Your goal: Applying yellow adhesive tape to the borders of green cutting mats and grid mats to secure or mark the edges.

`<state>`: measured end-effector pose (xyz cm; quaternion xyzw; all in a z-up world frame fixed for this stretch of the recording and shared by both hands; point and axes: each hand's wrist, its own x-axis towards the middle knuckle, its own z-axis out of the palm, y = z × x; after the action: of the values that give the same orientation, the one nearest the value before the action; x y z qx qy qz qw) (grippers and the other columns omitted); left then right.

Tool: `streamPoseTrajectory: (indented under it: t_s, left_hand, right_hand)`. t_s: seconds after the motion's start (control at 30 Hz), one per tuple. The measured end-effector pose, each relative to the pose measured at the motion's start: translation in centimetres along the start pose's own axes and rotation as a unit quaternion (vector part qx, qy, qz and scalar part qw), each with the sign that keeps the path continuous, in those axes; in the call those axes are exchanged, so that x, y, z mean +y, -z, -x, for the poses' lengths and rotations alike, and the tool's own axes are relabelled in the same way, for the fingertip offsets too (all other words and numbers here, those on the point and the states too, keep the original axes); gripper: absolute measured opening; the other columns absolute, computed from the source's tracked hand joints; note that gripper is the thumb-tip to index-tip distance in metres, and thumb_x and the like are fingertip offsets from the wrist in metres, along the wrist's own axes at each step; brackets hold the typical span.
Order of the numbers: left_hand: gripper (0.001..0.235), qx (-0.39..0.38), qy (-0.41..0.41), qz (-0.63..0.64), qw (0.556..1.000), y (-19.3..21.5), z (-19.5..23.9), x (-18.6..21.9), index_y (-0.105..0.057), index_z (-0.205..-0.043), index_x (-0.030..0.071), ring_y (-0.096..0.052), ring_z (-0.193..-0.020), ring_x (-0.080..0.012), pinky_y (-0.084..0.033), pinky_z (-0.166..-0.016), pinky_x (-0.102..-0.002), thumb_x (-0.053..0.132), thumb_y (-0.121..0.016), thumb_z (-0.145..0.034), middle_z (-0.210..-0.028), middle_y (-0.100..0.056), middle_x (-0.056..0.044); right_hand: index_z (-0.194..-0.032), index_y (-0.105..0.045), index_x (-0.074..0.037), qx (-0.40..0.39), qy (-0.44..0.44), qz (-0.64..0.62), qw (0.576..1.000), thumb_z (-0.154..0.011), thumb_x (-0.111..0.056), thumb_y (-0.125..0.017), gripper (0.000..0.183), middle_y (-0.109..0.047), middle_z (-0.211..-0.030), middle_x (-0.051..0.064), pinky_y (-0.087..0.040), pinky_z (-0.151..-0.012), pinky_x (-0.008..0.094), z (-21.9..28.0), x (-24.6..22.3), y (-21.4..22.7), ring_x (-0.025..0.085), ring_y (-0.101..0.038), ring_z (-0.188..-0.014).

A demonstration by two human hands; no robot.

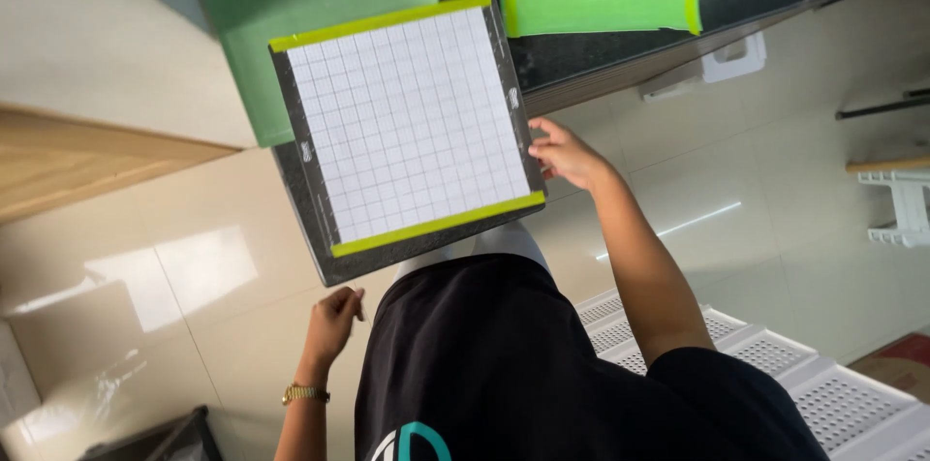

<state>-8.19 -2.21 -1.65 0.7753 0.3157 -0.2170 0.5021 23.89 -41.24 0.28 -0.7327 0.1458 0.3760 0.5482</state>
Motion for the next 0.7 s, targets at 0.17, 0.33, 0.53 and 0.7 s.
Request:
streamPoseTrajectory:
  t_s: [0.17, 0.33, 0.53, 0.7]
  left_hand:
    - [0.027, -0.171, 0.052, 0.078, 0.981, -0.2, 1.7, 7.7, -0.076, -0.115, 0.007, -0.060, -0.062, -0.0182, -0.055, -0.069, -0.029, 0.015, -0.057, -0.098, -0.088, -0.079, -0.012]
    - [0.067, -0.165, 0.079, 0.194, 0.964, -0.1, 2.6, 13.9, -0.045, -0.154, 0.012, -0.075, -0.098, -0.0255, -0.058, -0.094, -0.039, 0.038, -0.052, -0.092, -0.135, -0.071, -0.015]
    - [0.072, -0.101, 0.035, 0.244, 0.964, 0.0, 1.2, 15.6, -0.031, -0.160, 0.011, -0.069, -0.117, -0.0328, -0.052, -0.102, -0.045, 0.039, -0.044, -0.095, -0.143, -0.062, -0.017]
    - [0.064, -0.071, 0.019, 0.270, 0.960, 0.6, -0.5, 15.2, -0.034, -0.160, 0.010, -0.066, -0.116, -0.0350, -0.053, -0.100, -0.046, 0.028, -0.044, -0.099, -0.141, -0.059, -0.019]
  right_hand:
    - [-0.135, -0.048, -0.011, -0.045, 0.002, -0.075, 0.996, -0.103, -0.003, -0.052, 0.034, -0.073, -0.107, 0.015, -0.056, -0.064, 0.033, 6.3, 1.3, -0.8, 0.025, -0.071, -0.089]
    - [-0.145, -0.043, -0.009, 0.013, -0.037, -0.172, 0.984, -0.100, -0.003, -0.053, 0.046, -0.069, -0.112, 0.017, -0.061, -0.071, 0.036, 12.1, 3.6, -4.8, 0.027, -0.070, -0.091]
    - [-0.154, -0.028, -0.021, -0.002, -0.015, -0.345, 0.939, -0.092, 0.008, -0.059, 0.075, -0.061, -0.124, 0.019, -0.067, -0.073, 0.044, 10.5, 12.3, -10.9, 0.034, -0.071, -0.099]
    - [-0.158, -0.024, -0.025, -0.030, -0.053, -0.353, 0.933, -0.094, 0.008, -0.052, 0.077, -0.064, -0.124, 0.014, -0.064, -0.083, 0.047, 10.6, 10.1, -13.2, 0.034, -0.069, -0.114]
